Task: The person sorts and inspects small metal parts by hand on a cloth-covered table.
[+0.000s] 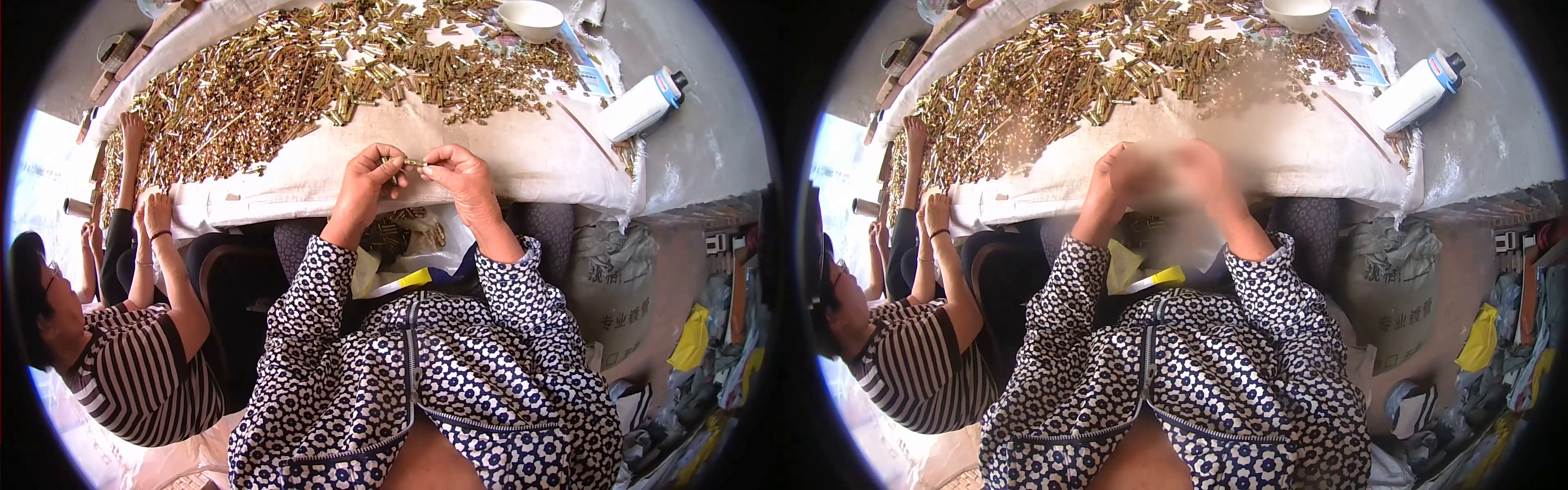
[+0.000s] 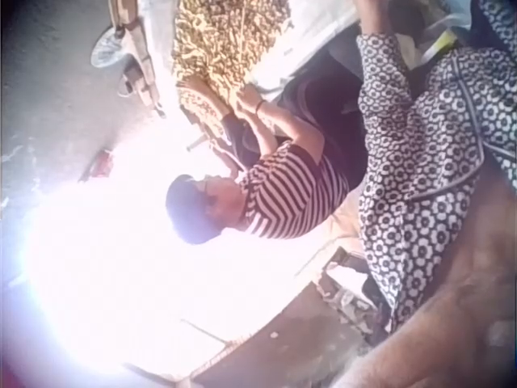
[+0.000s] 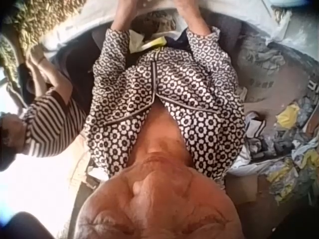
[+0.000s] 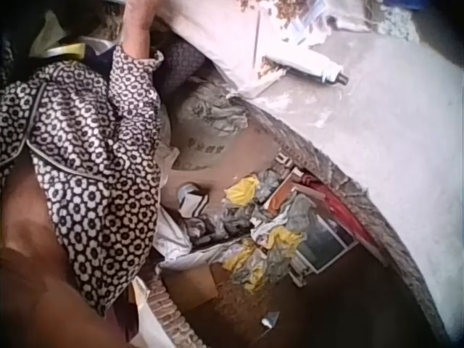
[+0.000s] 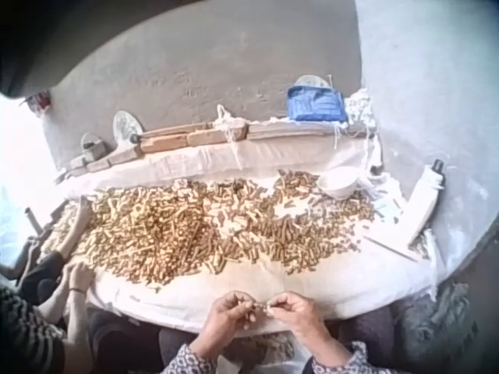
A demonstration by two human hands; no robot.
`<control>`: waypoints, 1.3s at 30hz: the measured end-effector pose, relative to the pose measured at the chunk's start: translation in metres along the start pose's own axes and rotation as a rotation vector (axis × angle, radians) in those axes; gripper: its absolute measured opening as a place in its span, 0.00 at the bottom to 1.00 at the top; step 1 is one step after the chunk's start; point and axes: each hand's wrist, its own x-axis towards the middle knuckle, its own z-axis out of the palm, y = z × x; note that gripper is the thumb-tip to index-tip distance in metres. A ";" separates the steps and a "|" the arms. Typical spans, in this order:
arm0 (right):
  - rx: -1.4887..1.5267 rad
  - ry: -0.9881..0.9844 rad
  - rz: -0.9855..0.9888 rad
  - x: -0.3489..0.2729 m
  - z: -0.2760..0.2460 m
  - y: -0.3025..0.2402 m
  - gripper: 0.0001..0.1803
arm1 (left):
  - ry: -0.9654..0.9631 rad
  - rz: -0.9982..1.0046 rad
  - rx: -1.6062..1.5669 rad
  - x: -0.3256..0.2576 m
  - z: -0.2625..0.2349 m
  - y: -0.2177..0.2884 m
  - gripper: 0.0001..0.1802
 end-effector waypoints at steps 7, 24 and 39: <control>0.036 -0.017 -0.019 -0.002 0.002 0.007 0.07 | -0.006 0.032 -0.063 -0.008 0.000 -0.005 0.04; -0.413 0.043 -0.389 -0.002 0.003 0.012 0.04 | 0.035 0.230 0.299 -0.004 0.006 -0.014 0.04; -1.426 0.243 -0.451 0.047 -0.026 -0.003 0.15 | -0.093 0.525 1.138 -0.011 0.022 -0.011 0.07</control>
